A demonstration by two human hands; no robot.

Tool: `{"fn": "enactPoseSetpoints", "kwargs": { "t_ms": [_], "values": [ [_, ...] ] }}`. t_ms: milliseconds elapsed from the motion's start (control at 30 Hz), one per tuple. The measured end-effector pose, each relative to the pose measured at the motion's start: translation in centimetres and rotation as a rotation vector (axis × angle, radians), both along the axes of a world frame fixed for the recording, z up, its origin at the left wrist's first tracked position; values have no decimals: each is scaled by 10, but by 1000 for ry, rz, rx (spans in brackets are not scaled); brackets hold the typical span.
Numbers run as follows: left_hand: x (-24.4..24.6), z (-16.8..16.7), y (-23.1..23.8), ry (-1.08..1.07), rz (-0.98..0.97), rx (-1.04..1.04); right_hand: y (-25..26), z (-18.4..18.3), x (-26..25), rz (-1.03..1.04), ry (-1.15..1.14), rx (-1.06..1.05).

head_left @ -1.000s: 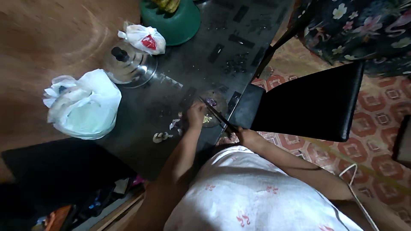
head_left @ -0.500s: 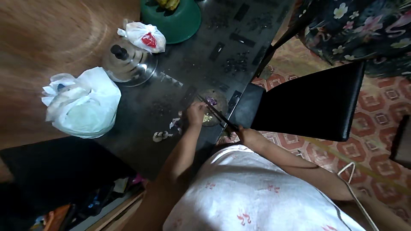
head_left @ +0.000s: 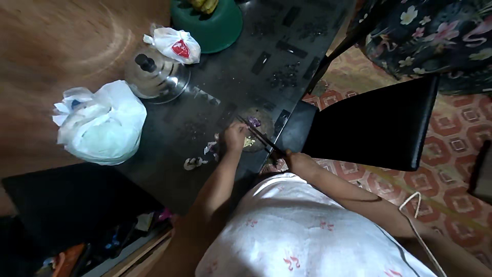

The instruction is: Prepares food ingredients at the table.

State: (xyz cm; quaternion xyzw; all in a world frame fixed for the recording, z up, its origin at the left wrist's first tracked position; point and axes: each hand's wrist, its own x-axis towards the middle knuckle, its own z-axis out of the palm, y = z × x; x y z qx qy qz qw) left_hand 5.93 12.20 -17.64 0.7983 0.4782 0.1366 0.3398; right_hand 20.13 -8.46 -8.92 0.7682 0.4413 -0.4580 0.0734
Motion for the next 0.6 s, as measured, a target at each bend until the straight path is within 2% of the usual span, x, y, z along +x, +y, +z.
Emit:
{"fn": "enactPoseSetpoints", "kwargs": {
  "t_ms": [200,333,600],
  "values": [
    [0,-2,0,-48,33,-11,-4,3,-2,2,-10,-31],
    [-1,-3,-1,-29,16,-17,8,-10,-6,4,-20,-85],
    [-2,-2,1,13,14,-33,2,-1,6,35,6,12]
  ]
}}
